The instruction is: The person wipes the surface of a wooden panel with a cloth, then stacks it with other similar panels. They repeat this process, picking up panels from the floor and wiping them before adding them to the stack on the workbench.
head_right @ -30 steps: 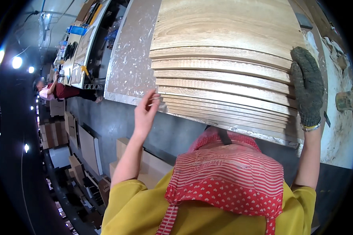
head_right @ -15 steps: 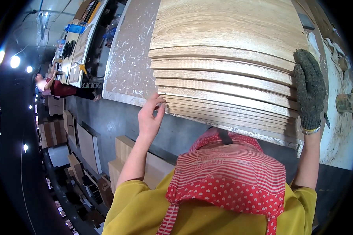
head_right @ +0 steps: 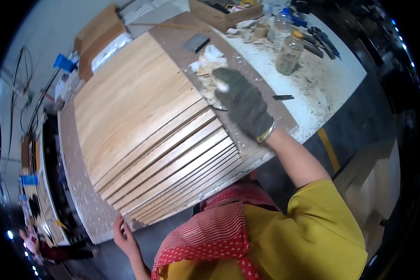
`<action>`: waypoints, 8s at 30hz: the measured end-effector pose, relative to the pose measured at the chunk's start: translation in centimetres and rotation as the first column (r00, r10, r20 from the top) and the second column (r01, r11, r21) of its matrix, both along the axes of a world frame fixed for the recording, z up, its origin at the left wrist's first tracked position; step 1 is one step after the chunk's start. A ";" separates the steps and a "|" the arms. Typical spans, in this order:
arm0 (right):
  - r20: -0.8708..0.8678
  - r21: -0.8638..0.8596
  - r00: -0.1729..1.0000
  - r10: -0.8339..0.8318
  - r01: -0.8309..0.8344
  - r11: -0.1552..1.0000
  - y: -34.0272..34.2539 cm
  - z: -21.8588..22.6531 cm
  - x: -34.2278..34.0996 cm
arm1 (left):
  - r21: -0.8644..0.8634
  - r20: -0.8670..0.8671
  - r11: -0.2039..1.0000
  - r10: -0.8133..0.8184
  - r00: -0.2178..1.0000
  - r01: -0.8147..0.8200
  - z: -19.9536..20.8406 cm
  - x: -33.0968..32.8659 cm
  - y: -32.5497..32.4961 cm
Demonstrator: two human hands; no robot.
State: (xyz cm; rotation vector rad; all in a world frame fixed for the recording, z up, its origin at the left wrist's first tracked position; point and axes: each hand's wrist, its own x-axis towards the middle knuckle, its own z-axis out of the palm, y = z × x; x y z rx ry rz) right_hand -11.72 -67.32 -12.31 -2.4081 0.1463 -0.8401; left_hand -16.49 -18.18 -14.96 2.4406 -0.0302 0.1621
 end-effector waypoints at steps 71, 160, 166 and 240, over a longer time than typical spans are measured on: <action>0.108 0.063 0.994 0.029 -0.036 0.997 -28.9 -0.8 -12.8 | 0.656 0.067 0.308 -0.933 0.354 0.689 7.3 8.6 -63.1; 0.040 -0.190 0.998 0.044 -0.036 0.981 11.3 2.8 -0.3 | 0.565 0.021 0.632 -0.653 0.757 0.530 4.1 27.6 -5.9; -0.071 -0.474 0.965 0.251 -0.254 0.843 32.3 1.2 5.9 | 0.570 0.118 0.632 -0.695 0.710 0.524 2.2 28.6 -5.7; -0.268 -0.172 0.958 0.105 -0.155 0.973 31.8 -2.3 -4.8 | 0.528 0.241 0.663 -0.716 0.655 0.530 1.5 29.2 -4.5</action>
